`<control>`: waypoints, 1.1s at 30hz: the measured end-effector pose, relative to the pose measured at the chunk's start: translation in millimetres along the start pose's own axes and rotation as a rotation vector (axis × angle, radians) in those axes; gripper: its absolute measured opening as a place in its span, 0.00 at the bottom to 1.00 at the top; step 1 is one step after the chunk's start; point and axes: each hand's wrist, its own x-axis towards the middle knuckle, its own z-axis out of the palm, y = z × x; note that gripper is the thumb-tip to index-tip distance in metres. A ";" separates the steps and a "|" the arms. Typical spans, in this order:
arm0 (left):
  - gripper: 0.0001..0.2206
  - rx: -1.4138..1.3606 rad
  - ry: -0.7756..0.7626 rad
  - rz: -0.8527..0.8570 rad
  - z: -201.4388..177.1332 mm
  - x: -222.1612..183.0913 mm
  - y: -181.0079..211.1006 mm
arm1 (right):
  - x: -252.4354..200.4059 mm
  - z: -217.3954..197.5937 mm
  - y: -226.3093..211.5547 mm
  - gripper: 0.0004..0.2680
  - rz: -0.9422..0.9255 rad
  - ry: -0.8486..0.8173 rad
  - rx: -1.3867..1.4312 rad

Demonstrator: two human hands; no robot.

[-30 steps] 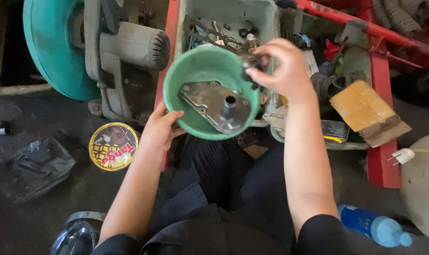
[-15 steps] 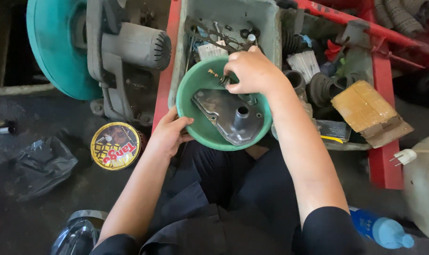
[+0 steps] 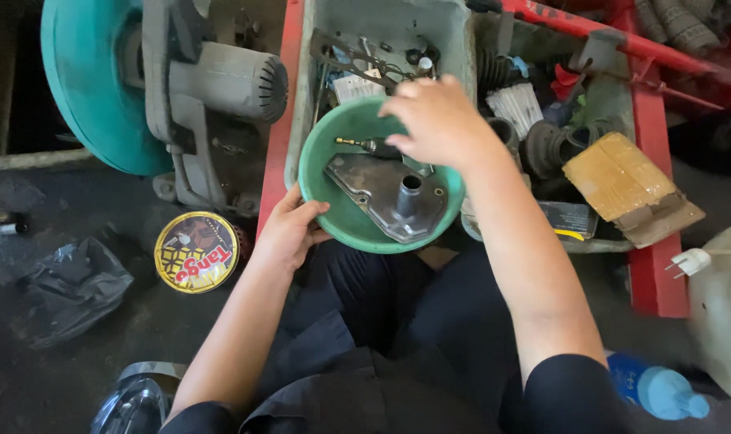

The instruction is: Sorting, inspecting, and cleaning various used engine components like gaskets and pistons in plastic bins.

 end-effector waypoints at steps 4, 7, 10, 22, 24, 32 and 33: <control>0.22 -0.014 0.028 0.003 -6.5 2.9 -1.0 | -52.2 -19.7 -3.7 0.12 0.133 0.003 0.276; 0.19 0.007 0.043 0.012 -5.2 3.2 2.8 | -81.2 -11.4 -12.1 0.12 0.176 -0.018 0.612; 0.20 0.001 0.049 0.020 -1.7 4.1 2.6 | -92.7 5.4 -26.7 0.17 0.152 0.137 0.769; 0.21 -0.038 0.016 0.030 -5.4 14.0 -7.3 | -87.2 78.9 -26.5 0.17 0.426 0.520 0.960; 0.21 -0.047 0.013 0.033 -3.2 13.7 -3.3 | -85.1 76.3 -21.5 0.16 0.422 0.510 1.048; 0.23 -0.056 0.033 0.046 -5.9 13.4 -3.3 | -82.8 71.6 -8.4 0.14 0.415 0.417 1.225; 0.23 -0.051 0.037 0.047 -6.0 12.7 -3.8 | -84.4 72.7 -6.0 0.14 0.408 0.398 1.257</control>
